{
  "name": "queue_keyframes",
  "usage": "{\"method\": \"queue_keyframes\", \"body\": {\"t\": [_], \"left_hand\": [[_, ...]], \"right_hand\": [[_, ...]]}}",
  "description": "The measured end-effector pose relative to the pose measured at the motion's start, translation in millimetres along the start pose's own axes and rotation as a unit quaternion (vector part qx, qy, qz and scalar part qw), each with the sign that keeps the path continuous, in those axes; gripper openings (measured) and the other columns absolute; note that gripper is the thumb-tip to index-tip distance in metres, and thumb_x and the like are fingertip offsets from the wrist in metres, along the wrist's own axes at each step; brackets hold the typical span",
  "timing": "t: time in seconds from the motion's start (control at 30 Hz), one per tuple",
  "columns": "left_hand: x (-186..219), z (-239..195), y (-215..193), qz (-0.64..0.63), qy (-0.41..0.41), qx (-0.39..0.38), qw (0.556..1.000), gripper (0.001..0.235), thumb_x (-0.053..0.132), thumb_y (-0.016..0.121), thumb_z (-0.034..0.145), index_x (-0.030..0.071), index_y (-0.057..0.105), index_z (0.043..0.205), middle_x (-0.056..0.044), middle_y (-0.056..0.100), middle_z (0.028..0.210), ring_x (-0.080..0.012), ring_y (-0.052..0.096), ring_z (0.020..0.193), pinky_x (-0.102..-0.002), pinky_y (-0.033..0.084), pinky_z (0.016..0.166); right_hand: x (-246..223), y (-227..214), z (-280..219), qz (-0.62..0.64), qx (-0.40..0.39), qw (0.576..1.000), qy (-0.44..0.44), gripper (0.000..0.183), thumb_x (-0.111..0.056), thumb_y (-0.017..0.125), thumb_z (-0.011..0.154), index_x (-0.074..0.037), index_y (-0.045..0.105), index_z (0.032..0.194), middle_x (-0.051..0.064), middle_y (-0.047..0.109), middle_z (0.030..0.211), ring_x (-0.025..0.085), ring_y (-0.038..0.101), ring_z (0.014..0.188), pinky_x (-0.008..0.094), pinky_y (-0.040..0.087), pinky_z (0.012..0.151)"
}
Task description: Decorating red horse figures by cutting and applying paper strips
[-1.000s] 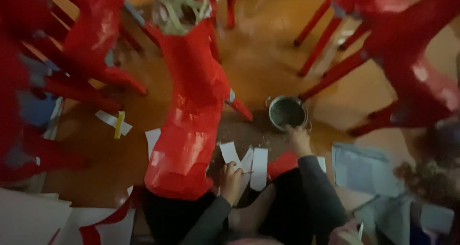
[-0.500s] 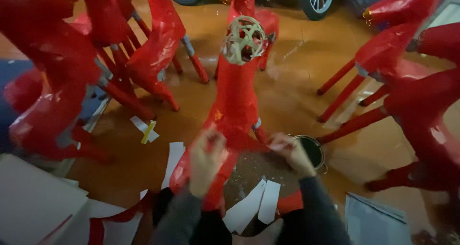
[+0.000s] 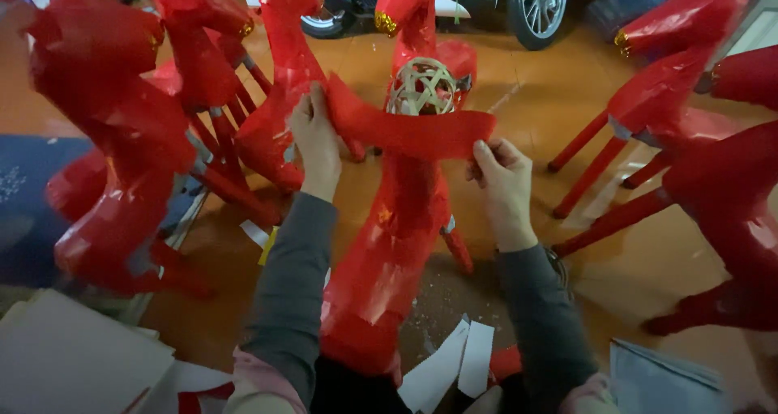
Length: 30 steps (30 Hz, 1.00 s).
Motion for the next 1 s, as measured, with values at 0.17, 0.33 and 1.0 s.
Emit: {"method": "queue_keyframes", "body": {"t": [0.17,0.33,1.0], "left_hand": [[-41,21,9,0.062,0.035,-0.008,0.997,0.05,0.037,0.049,0.103,0.018,0.034,0.06,0.007,0.028,0.053,-0.0051,0.024,0.051,-0.022,0.027,0.055],[-74,30,21,0.118,0.05,-0.037,0.991,0.048,0.037,0.045,0.105,0.007,0.046,0.067,0.001,0.052,0.069,-0.0123,0.048,0.068,-0.03,0.046,0.075],[-134,54,49,0.193,0.066,-0.05,0.978,0.057,0.041,0.046,0.104,-0.002,0.045,0.066,-0.021,0.046,0.059,-0.0128,0.045,0.071,-0.031,0.041,0.062]], "right_hand": [[14,7,1,0.026,0.039,0.997,0.056,0.023,-0.019,0.064,0.097,-0.009,0.061,0.077,0.004,0.054,0.057,0.011,0.055,0.043,0.018,0.035,0.04],[4,27,-7,0.113,0.006,0.99,0.082,0.024,-0.021,0.059,0.101,-0.007,0.06,0.081,0.005,0.052,0.068,0.015,0.061,0.057,0.02,0.042,0.05],[59,42,16,0.171,0.025,0.979,0.111,0.03,-0.032,0.056,0.101,-0.003,0.057,0.107,0.003,0.05,0.103,0.014,0.056,0.093,0.038,0.058,0.082]]}}
Point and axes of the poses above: each hand's wrist, its own z-axis towards the middle knuckle, its own y-axis out of the palm, x = y × z, the point moved 6 cm from there along z, towards the middle knuckle
